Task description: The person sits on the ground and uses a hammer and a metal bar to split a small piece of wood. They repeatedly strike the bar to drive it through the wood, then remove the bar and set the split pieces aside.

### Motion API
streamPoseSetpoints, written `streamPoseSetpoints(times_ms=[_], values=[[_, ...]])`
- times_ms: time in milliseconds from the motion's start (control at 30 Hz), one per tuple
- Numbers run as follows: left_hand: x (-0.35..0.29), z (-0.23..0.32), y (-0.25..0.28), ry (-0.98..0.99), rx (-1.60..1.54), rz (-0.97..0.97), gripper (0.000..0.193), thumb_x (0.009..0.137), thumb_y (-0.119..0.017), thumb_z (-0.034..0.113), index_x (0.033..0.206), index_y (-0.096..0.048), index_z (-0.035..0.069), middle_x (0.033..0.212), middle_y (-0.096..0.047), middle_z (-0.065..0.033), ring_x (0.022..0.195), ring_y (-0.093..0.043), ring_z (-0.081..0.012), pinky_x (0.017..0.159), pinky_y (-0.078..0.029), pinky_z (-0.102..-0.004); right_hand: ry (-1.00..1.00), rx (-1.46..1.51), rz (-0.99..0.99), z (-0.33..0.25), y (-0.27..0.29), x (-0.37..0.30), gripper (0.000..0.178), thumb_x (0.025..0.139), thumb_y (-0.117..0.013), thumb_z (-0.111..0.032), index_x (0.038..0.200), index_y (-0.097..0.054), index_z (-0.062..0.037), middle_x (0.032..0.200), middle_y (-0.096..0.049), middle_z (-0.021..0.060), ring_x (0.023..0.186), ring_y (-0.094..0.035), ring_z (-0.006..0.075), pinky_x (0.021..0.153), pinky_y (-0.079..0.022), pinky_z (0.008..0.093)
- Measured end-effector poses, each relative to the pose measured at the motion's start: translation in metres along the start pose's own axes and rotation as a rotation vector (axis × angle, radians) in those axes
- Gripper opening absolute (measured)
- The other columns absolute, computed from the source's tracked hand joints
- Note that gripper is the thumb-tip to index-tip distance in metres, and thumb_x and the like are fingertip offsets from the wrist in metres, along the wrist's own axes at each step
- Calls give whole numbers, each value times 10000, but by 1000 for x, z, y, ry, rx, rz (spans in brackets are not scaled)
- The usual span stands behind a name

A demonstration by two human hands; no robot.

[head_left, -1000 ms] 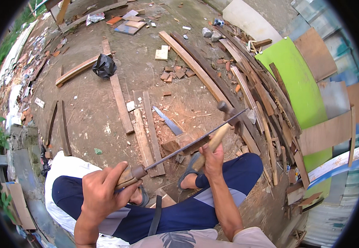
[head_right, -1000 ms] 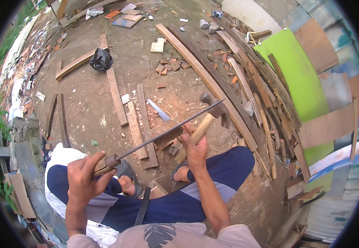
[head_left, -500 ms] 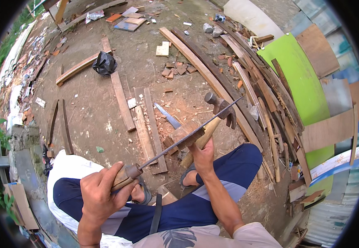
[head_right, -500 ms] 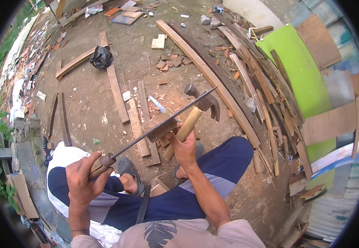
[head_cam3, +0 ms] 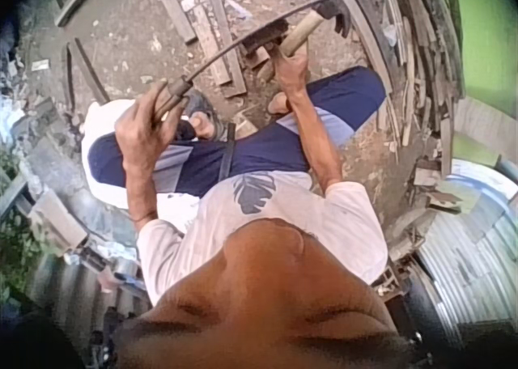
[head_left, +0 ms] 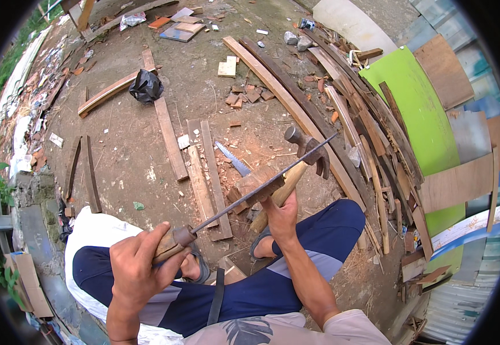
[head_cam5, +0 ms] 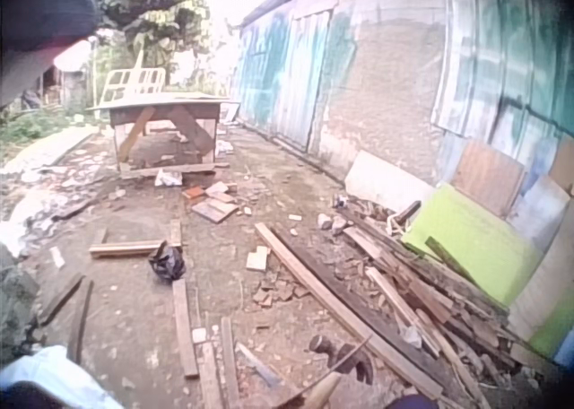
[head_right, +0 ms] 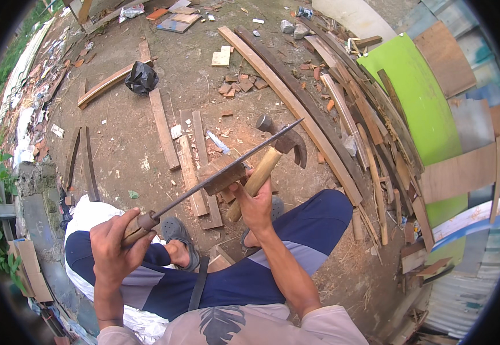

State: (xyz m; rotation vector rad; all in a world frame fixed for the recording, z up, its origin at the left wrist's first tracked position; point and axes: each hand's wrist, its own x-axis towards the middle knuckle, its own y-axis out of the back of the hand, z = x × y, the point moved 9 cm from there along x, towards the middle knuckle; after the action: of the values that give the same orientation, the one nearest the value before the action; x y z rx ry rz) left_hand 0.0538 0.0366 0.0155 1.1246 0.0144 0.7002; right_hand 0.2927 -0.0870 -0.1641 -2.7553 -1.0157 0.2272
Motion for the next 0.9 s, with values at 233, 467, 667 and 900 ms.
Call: streamPoseSetpoints(times_ms=[233,467,667,900], values=[[0,-7,1,5,-9,11,500,679,-884,173,1096,-682,-15,661,-630,-105,515,-612,-241,485,-468,-349,-9,11,1,3,0,-1,482,899,-808,-188,1213,-470,-46,1083,-611,34,958,-618,101,845,-518,257],[3,-8,2,-12,8,-4,520,656,-884,183,1097,-688,-11,650,-618,-94,503,-599,-233,480,-456,-342,1,-7,17,2,3,-2,472,894,-814,-189,1201,-484,-48,1087,-601,31,959,-609,98,837,-510,250],[5,-8,4,-27,6,0,525,654,-889,181,1099,-689,-12,647,-609,-88,493,-586,-226,473,-446,-342,7,-17,23,2,4,-2,477,895,-814,-194,1206,-482,-50,1074,-591,23,947,-597,93,828,-506,247],[6,-10,3,-46,-3,8,528,659,-898,188,1102,-689,-10,651,-610,-85,493,-587,-225,472,-447,-340,-7,-46,31,3,4,-3,481,895,-813,-175,1209,-470,-51,1046,-567,12,934,-589,87,806,-504,244]])
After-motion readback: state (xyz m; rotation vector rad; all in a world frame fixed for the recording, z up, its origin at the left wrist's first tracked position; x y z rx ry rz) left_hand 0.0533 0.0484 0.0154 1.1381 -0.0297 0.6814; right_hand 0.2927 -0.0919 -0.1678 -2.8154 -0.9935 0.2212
